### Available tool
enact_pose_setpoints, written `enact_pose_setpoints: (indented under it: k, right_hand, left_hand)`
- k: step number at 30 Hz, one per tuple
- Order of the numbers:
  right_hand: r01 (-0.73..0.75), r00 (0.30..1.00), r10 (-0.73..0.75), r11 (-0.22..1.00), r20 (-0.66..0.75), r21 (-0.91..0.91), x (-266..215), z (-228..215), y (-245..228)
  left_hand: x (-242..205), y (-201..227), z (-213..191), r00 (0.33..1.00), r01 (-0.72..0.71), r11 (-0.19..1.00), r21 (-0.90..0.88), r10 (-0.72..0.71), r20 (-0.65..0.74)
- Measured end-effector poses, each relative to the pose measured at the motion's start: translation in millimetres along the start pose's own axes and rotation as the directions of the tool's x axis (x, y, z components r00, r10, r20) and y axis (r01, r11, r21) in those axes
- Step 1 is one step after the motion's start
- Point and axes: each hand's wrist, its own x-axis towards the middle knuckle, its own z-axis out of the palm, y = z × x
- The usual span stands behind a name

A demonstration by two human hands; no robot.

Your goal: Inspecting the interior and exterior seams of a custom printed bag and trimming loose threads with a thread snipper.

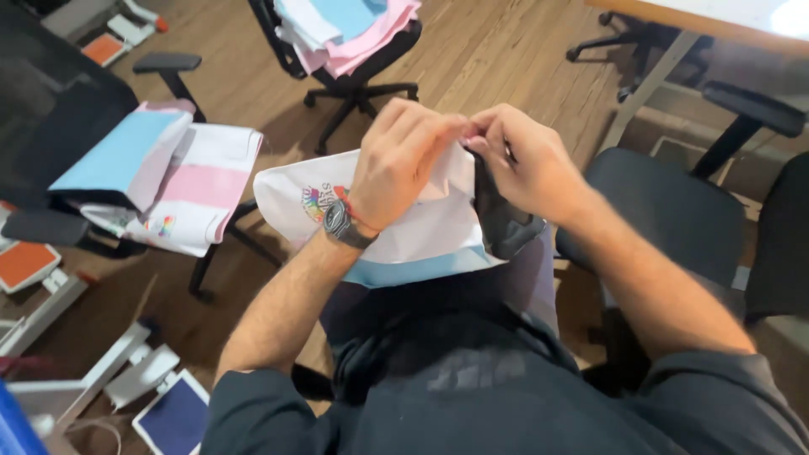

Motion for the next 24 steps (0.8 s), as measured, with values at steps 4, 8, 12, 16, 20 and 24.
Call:
enact_pose_setpoints:
  k: [4, 8, 12, 16, 20, 24]
  right_hand:
    - [-0.071, 0.988, 0.079, 0.995, -0.131, 0.065, -2.7, 18.4, 40.7]
    - [-0.062, 0.982, 0.07, 0.997, -0.173, 0.052, 11.4, 15.6, 54.6]
    - [-0.237, 0.965, 0.231, 0.971, -0.127, -0.027, 10.3, 23.0, 45.2]
    - [-0.14, 0.98, 0.135, 0.99, -0.145, -0.027, 15.5, 19.7, 52.9]
    - [-0.176, 0.978, 0.188, 0.977, -0.092, 0.124, 6.6, 22.1, 34.5]
    - [-0.162, 0.976, 0.186, 0.967, -0.111, 0.195, 3.6, 28.1, 36.2]
  left_hand:
    - [8.8, 20.4, 10.8, 0.988, 0.072, 0.992, 0.102, -0.057, -0.141]
    - [10.3, 14.7, 25.1, 0.943, 0.334, 0.94, 0.07, -0.333, -0.023]
    - [-9.0, 8.5, 35.8, 0.872, 0.472, 0.882, 0.0, -0.467, 0.146]
    - [-16.2, -23.8, 47.2, 0.921, 0.367, 0.93, 0.003, -0.363, 0.143]
    - [-26.3, -31.3, 28.9, 0.943, 0.251, 0.967, -0.042, -0.234, 0.237]
    - [-21.3, -16.7, 12.9, 0.942, 0.259, 0.96, -0.104, -0.227, 0.246]
